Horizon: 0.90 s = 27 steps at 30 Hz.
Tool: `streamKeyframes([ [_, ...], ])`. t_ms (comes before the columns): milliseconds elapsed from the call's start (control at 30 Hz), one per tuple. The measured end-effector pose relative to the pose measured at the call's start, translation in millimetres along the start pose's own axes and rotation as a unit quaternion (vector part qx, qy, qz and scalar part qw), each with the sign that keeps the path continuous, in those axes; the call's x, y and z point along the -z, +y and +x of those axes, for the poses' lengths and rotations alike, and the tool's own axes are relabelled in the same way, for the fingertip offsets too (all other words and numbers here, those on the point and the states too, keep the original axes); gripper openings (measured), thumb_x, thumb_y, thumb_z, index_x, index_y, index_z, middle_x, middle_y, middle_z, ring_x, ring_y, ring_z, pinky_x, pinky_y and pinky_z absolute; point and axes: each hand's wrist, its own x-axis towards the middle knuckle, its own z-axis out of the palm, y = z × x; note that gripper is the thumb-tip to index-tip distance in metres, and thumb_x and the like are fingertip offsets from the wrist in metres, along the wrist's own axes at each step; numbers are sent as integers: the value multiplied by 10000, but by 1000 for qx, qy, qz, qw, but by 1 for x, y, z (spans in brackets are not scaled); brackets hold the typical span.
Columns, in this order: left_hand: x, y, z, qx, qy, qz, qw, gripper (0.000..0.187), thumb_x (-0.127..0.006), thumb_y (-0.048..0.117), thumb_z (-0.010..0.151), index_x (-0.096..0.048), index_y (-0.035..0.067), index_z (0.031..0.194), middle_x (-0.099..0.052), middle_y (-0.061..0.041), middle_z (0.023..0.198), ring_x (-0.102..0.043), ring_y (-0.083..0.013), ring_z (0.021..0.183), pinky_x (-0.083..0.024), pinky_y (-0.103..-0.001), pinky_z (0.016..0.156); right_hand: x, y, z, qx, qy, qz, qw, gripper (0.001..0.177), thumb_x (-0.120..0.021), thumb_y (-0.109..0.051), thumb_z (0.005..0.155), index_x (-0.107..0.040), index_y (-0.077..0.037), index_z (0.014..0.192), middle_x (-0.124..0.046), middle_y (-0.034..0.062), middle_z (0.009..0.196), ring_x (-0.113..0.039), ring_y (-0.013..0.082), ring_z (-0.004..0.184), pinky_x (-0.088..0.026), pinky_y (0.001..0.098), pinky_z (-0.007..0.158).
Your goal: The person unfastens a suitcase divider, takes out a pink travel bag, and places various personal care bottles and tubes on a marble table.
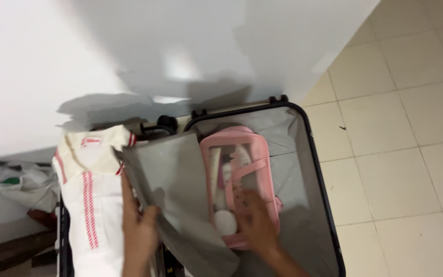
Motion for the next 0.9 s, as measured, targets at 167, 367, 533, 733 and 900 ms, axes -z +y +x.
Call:
streamKeyframes([
  [167, 46, 4, 23, -64, -10, -35, 997, 1014, -481, -46, 691, -197, 123, 1650, -388, -176, 1626, -533, -300, 1340, -496, -351, 979, 9, 40, 21, -132, 100, -173, 971, 787, -843, -245, 759, -493, -18, 1427, -597, 240, 1286, -548, 422, 1187, -419, 511, 1022],
  [367, 49, 8, 19, -19, -17, -45, 999, 988, -508, -32, 700, -256, 146, 1638, -566, -175, 1452, -626, -247, 1152, -517, -336, 896, 29, 34, 53, -344, -32, 150, 926, 641, -838, -301, 800, -617, 48, 1290, -727, 175, 1150, -702, 250, 1016, -576, 382, 863],
  [533, 51, 12, 18, -9, -23, -39, 999, 988, -508, -23, 705, -254, 173, 1639, -609, -171, 1410, -640, -246, 1109, -521, -337, 863, 51, 24, 51, -338, -39, 189, 921, 456, -792, -223, 845, -703, 66, 1186, -748, 174, 974, -667, 250, 831, -569, 411, 728],
  [733, 69, 11, 24, -60, -56, -42, 996, 911, -481, -38, 746, -285, 125, 1620, -572, -107, 1425, -586, -207, 1123, -485, -321, 936, 98, 17, 40, -309, -29, 186, 932, 399, -740, -187, 879, -690, 51, 1197, -769, 181, 1020, -715, 239, 836, -589, 389, 727],
  [900, 72, 7, 30, -33, -73, 45, 996, 459, -514, 99, 958, -537, 41, 1414, -710, -116, 1171, -627, -181, 1040, -481, -311, 925, 111, 16, 41, -362, -32, 173, 915, 391, -707, -175, 903, -671, 47, 1223, -763, 200, 1036, -735, 272, 862, -614, 433, 735],
])
